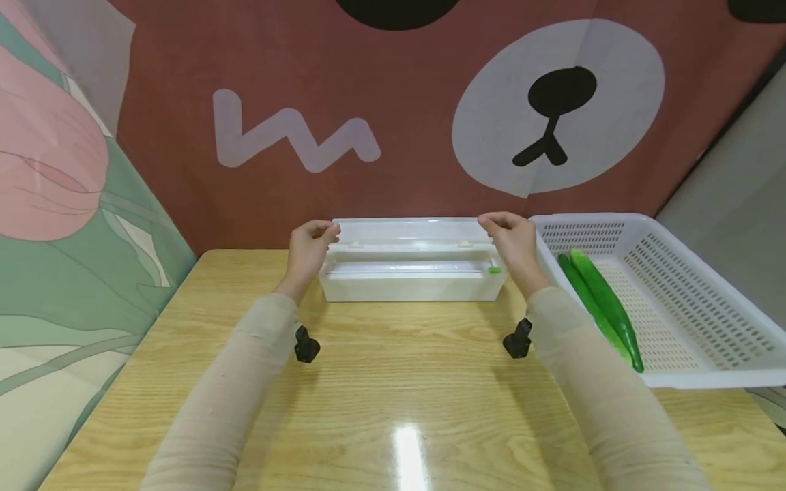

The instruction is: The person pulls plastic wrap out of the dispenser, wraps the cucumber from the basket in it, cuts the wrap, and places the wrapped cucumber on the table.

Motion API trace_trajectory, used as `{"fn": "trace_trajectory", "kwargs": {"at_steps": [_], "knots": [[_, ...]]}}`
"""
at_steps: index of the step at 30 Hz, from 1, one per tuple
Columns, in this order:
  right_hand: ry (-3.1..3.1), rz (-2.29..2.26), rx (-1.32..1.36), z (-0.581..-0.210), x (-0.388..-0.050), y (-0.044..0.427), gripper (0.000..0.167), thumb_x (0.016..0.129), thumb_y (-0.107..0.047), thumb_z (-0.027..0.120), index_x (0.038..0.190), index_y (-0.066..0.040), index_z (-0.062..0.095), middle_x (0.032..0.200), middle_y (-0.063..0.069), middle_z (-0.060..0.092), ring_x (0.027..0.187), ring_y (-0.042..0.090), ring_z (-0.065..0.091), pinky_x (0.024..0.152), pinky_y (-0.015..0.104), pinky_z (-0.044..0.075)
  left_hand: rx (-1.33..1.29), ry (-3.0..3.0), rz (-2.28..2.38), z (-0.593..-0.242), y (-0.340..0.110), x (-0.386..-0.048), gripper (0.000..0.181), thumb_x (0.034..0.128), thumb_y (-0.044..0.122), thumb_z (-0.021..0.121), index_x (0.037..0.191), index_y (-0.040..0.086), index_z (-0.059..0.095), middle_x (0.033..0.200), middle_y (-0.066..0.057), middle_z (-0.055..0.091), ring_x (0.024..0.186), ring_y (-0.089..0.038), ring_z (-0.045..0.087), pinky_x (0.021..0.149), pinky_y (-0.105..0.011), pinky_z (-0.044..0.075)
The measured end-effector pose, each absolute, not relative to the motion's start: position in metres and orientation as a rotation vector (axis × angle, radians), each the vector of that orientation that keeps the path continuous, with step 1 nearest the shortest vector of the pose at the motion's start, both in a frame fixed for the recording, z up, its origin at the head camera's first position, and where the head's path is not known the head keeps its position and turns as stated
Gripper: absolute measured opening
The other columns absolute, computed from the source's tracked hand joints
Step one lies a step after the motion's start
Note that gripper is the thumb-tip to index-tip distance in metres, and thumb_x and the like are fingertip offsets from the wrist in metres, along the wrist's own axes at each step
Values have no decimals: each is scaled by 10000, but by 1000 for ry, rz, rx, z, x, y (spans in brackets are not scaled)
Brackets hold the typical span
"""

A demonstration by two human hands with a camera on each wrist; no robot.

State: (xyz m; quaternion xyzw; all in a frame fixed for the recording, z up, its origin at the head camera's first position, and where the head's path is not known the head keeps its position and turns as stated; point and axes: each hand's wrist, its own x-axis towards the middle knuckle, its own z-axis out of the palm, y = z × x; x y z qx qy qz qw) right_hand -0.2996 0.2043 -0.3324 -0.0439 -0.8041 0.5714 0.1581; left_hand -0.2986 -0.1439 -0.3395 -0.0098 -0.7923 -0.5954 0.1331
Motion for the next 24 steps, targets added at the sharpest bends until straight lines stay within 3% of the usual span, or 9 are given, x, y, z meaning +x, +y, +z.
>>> {"fn": "trace_trajectory", "kwargs": {"at_steps": [5, 9, 14, 18, 22, 24], "knots": [[-2292, 1630, -142, -328, -298, 205, 339, 934, -358, 701, 1082, -55, 731, 935, 55, 671, 906, 261, 585, 666, 235, 468, -23, -2258, -1775, -336, -141, -300, 277, 994, 206, 630, 1128, -30, 683, 1055, -154, 691, 967, -317, 677, 844, -407, 516], [-2289, 1633, -141, -325, -296, 205, 337, 932, -350, 706, 1082, -49, 729, 919, 1, 670, 902, 219, 586, 691, 231, 473, -4, -2240, -1802, -333, -141, -299, 272, 989, 212, 638, 1119, -21, 688, 1039, -129, 684, 985, -341, 663, 884, -474, 503], [-2259, 1662, -96, -321, -294, 205, 350, 924, -366, 708, 1082, -55, 729, 927, -16, 682, 864, 144, 600, 773, 281, 482, 4, -2245, -1797, -328, -141, -300, 312, 984, 262, 641, 1127, -11, 692, 1051, -126, 689, 988, -325, 657, 807, -380, 519], [-2228, 1681, -44, -318, -295, 204, 323, 926, -348, 711, 1072, -62, 737, 882, -33, 682, 806, 120, 607, 824, 340, 490, 15, -2239, -1764, -323, -142, -300, 321, 980, 271, 646, 1124, -12, 695, 1010, -110, 696, 855, -212, 660, 687, -301, 509], [-2227, 1665, -47, -314, -296, 203, 283, 935, -322, 708, 1059, -70, 742, 818, -70, 658, 778, 125, 592, 778, 303, 489, 17, -2230, -1762, -316, -141, -299, 296, 979, 260, 650, 1119, 4, 695, 923, -30, 679, 733, -109, 615, 601, -243, 479], [-2234, 1651, -68, -312, -296, 204, 290, 932, -336, 709, 1052, -74, 741, 824, -21, 659, 766, 129, 576, 736, 281, 479, 15, -2225, -1778, -314, -139, -298, 291, 978, 259, 650, 1122, 9, 693, 889, -2, 666, 691, -95, 595, 557, -213, 457]]}}
